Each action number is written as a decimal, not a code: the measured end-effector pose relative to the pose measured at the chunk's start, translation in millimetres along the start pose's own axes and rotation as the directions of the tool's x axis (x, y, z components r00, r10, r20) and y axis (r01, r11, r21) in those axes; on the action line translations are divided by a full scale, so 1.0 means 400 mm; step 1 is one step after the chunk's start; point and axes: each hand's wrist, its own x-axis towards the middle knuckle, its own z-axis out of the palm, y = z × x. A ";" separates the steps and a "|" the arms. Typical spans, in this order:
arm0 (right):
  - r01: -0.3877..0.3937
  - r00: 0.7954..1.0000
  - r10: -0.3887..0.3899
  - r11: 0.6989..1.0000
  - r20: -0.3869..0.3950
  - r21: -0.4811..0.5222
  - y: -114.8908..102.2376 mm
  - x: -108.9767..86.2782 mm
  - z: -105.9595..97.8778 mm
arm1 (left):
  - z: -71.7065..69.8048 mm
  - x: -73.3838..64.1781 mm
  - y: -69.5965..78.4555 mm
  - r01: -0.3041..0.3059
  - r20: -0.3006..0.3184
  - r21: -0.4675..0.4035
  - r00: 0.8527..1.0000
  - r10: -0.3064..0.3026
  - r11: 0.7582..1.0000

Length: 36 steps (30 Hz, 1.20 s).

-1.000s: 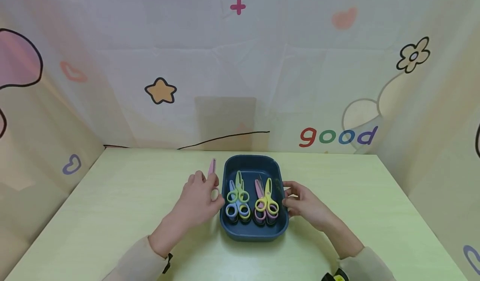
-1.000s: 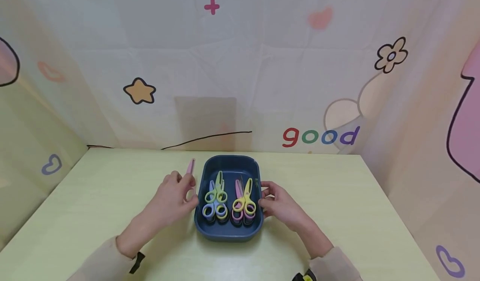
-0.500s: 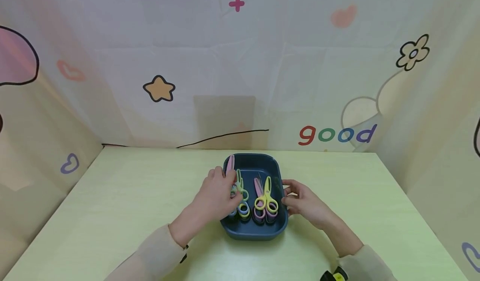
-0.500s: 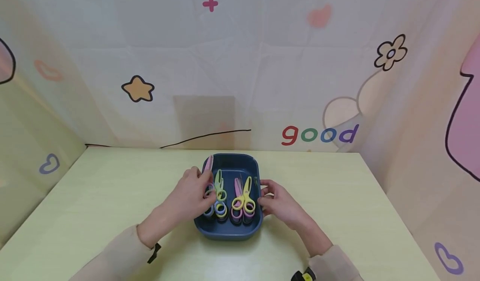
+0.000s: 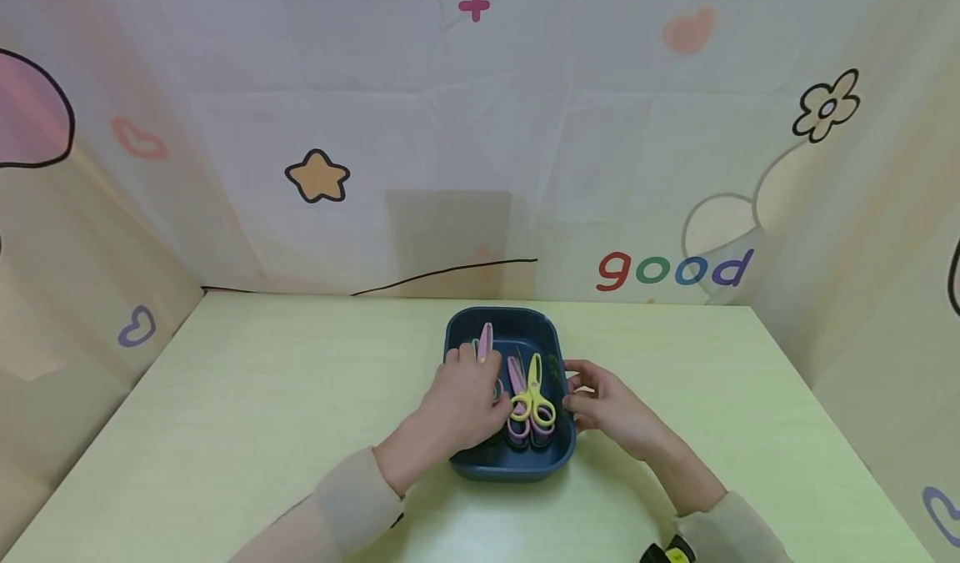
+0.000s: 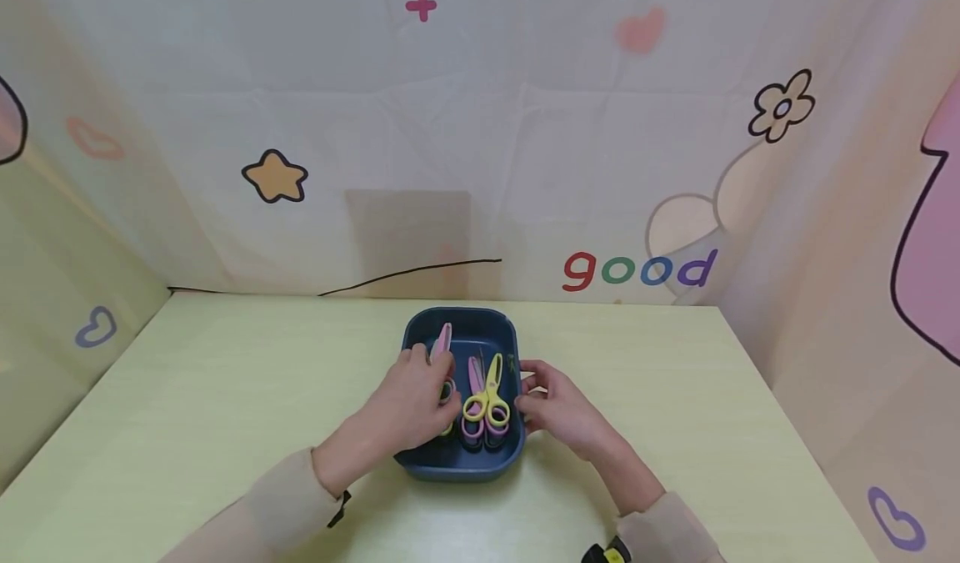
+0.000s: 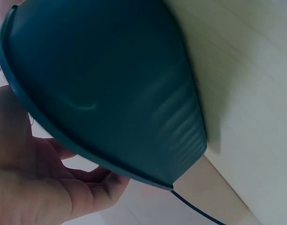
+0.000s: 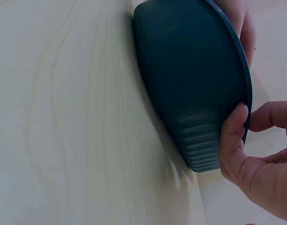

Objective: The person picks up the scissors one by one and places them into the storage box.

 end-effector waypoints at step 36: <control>0.026 0.999 -0.026 1.000 0.020 0.015 -0.001 -0.004 0.001 | 0.025 0.033 0.009 0.033 0.074 0.204 0.996 -0.049 0.978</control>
